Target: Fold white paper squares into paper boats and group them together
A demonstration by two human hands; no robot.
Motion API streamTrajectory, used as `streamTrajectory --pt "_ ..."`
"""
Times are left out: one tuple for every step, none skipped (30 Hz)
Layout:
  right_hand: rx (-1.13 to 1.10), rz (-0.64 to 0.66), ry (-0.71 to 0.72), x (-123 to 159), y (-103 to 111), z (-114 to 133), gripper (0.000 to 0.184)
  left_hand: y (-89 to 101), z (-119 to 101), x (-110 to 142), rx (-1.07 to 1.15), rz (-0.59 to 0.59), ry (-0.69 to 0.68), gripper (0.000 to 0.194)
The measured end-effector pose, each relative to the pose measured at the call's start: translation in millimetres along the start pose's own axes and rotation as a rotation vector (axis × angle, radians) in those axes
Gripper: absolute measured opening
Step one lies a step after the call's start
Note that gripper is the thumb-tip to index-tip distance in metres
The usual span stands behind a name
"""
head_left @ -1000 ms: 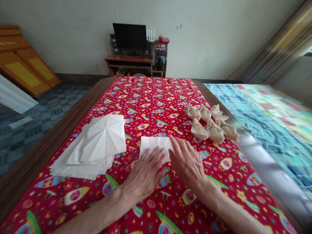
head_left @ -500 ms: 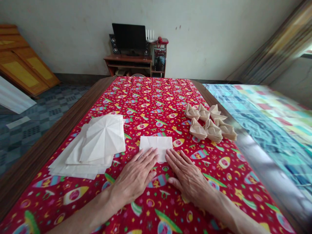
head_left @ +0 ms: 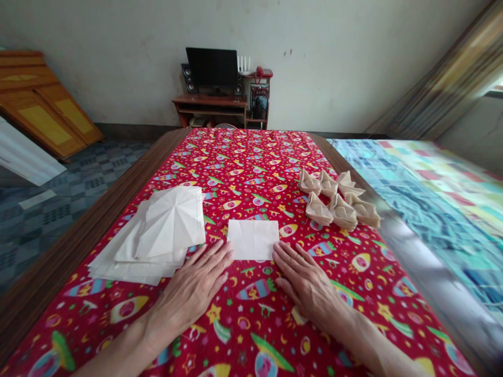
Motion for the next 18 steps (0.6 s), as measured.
streamTrajectory --pt "-0.004 -0.023 -0.007 -1 0 0 0.045 -0.6 0 1 0.004 -0.013 0.006 0.043" --pt "-0.006 -0.051 -0.012 -3 0 0 0.042 -1.0 -1 1 0.012 -0.031 0.012 0.041" --pt "-0.003 -0.079 -0.013 -5 -1 0 0.038 -1.2 -1 0 0.025 -0.048 0.020 0.040" --pt "0.009 -0.105 -0.009 -8 -1 1 0.034 -1.1 -1 -1 0.041 -0.068 0.028 0.038" --pt "0.029 -0.125 0.000 -11 -2 1 0.031 -0.7 -1 -3 0.058 -0.086 0.035 0.035" --pt "0.055 -0.138 0.015 -15 -3 2 0.028 -0.1 -1 -6 0.073 -0.104 0.041 0.033" --pt "0.079 -0.140 0.035 -19 -4 4 0.026 0.5 -1 -10 0.088 -0.117 0.041 0.032" --pt "0.097 -0.131 0.057 -24 -6 5 0.025 0.9 0 -15 0.101 -0.123 0.032 0.031" --pt "0.103 -0.112 0.079 -29 -7 8 0.024 0.9 0 -21 0.112 -0.118 0.015 0.032" --pt "0.100 -0.089 0.101 -34 -9 10 0.023 0.3 1 -26 0.121 -0.105 -0.008 0.033" --pt "0.093 -0.065 0.120 -40 -10 12 0.023 -0.8 2 -32 0.126 -0.081 -0.034 0.036" --pt "0.087 -0.043 0.133 -45 -11 14 0.022 -2.3 3 -38 0.130 -0.058 -0.048 0.039" --pt "0.085 -0.026 0.138 -50 -12 16 0.021 -4.1 5 -44 0.134 -0.049 -0.055 0.042" --pt "0.088 -0.014 0.138 -54 -13 17 0.020 -5.8 6 -48 0.140 -0.040 -0.060 0.044" --pt "0.098 -0.004 0.136 -57 -13 18 0.020 -7.3 7 -52 0.144 -0.036 -0.061 0.045" --pt "0.110 0.006 0.133 -60 -13 19 0.019 -8.4 8 -55 0.145 -0.035 -0.063 0.046" --pt "0.123 0.016 0.129 -61 -13 19 0.018 -9.0 9 -57 0.140 -0.033 -0.064 0.047" --pt "0.132 0.027 0.126 -62 -13 20 0.016 -8.9 10 -58 0.129 -0.032 -0.064 0.047"
Point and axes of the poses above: each hand's wrist, its own x-axis away from the middle knuckle, its own y-axis out of the back of the hand, z = x × y, the point moved 1 cm from there along -x, towards the middle knuckle, and after that the axes turned 15 degrees about -x, right-handed, at the moved point
